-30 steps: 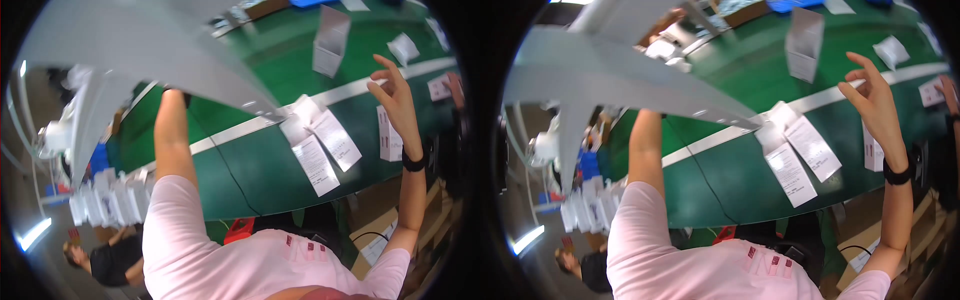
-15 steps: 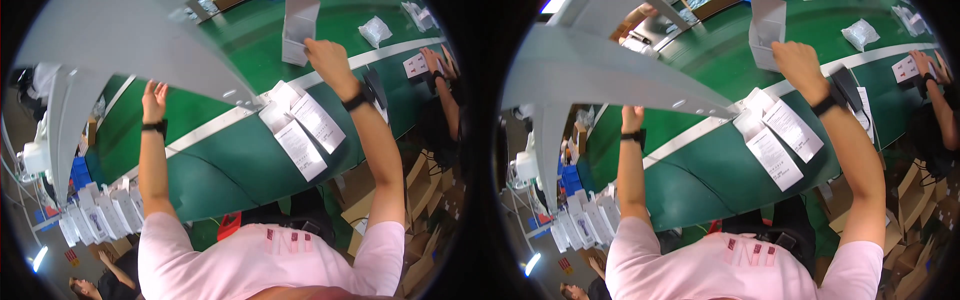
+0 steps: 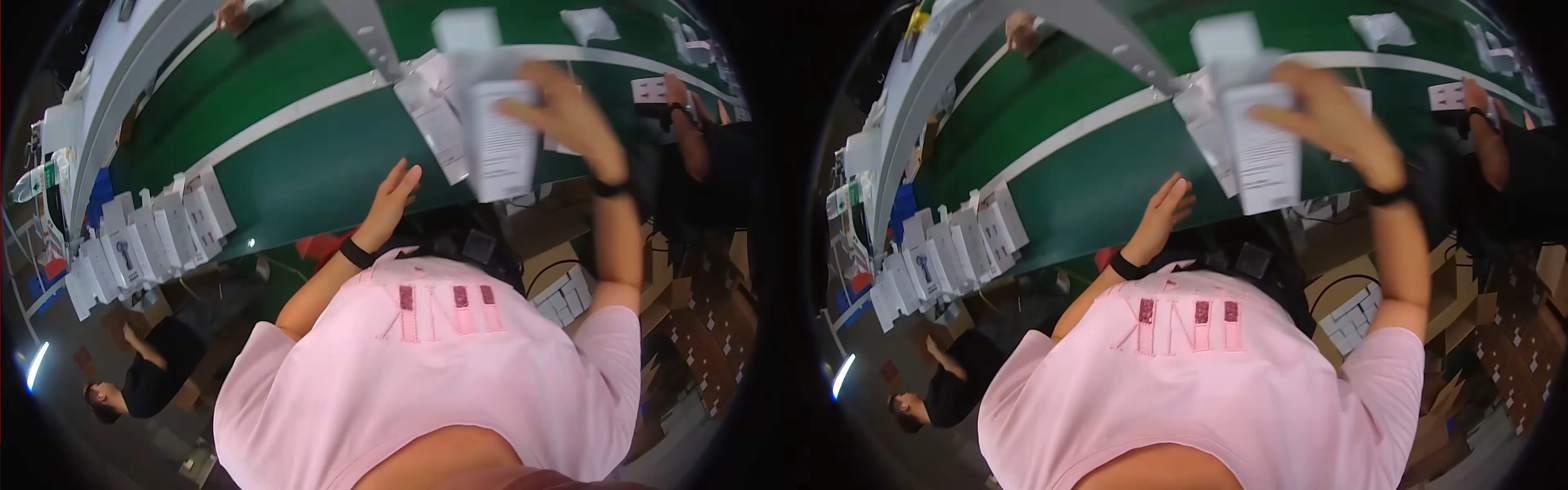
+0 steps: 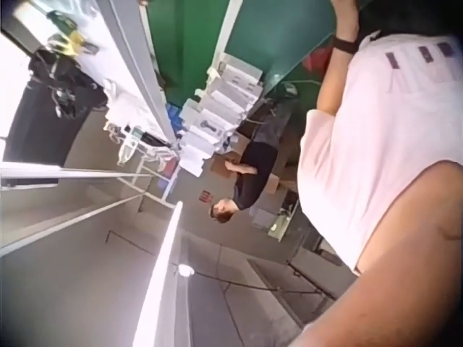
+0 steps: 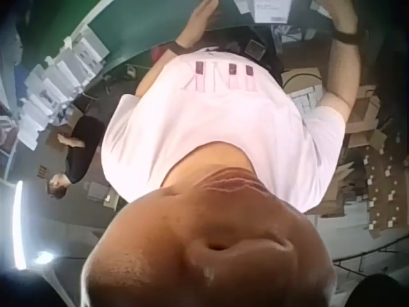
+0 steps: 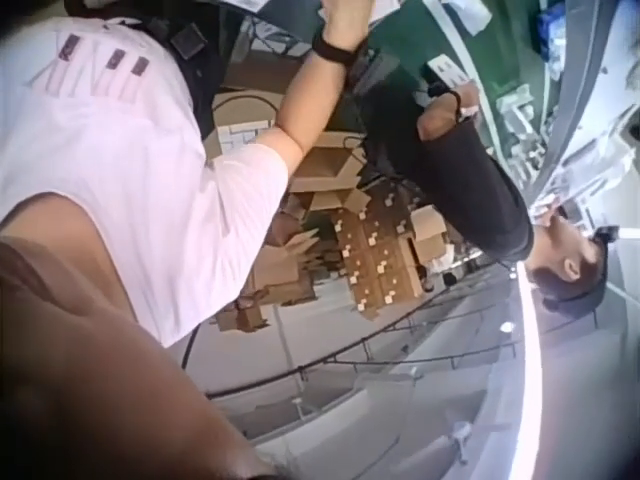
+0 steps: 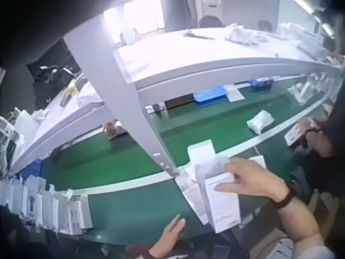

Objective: Packaging electronic devices into boxes using bubble wrap on a factory assembly line.

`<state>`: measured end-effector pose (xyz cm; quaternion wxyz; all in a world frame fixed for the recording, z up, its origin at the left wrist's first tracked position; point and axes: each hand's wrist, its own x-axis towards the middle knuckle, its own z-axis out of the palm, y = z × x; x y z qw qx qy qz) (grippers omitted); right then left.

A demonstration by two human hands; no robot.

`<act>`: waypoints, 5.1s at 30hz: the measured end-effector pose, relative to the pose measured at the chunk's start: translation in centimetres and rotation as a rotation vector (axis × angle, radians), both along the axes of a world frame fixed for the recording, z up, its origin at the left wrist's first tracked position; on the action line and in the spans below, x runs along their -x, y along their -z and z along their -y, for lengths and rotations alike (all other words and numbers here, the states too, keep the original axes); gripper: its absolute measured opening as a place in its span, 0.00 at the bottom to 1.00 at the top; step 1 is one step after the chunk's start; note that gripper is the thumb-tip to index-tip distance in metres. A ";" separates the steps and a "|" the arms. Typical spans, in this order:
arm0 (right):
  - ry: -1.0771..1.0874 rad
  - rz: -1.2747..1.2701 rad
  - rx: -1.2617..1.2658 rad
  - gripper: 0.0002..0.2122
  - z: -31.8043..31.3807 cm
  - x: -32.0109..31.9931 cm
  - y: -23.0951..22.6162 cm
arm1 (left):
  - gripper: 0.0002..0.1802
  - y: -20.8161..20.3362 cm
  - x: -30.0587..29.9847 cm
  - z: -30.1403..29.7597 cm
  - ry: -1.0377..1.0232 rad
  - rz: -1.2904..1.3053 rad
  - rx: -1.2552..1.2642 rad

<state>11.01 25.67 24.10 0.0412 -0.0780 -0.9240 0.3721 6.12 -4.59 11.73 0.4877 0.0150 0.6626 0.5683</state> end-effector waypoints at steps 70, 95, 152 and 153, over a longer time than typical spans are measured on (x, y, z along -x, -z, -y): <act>-0.159 -0.712 -0.351 0.16 18.1 1.0 -9.9 | 0.43 -17.7 2.4 5.3 -0.029 -0.512 -0.413; 0.765 -0.104 1.307 0.12 2.7 -9.8 5.5 | 0.25 1.2 12.4 -10.7 0.283 -0.501 0.359; -0.420 0.174 0.424 0.15 25.9 10.0 -6.0 | 0.23 -6.5 4.2 14.1 -0.459 -0.742 -0.152; -0.467 0.151 0.197 0.15 25.6 9.7 -6.2 | 0.23 -6.4 4.4 14.4 -0.465 -0.735 -0.148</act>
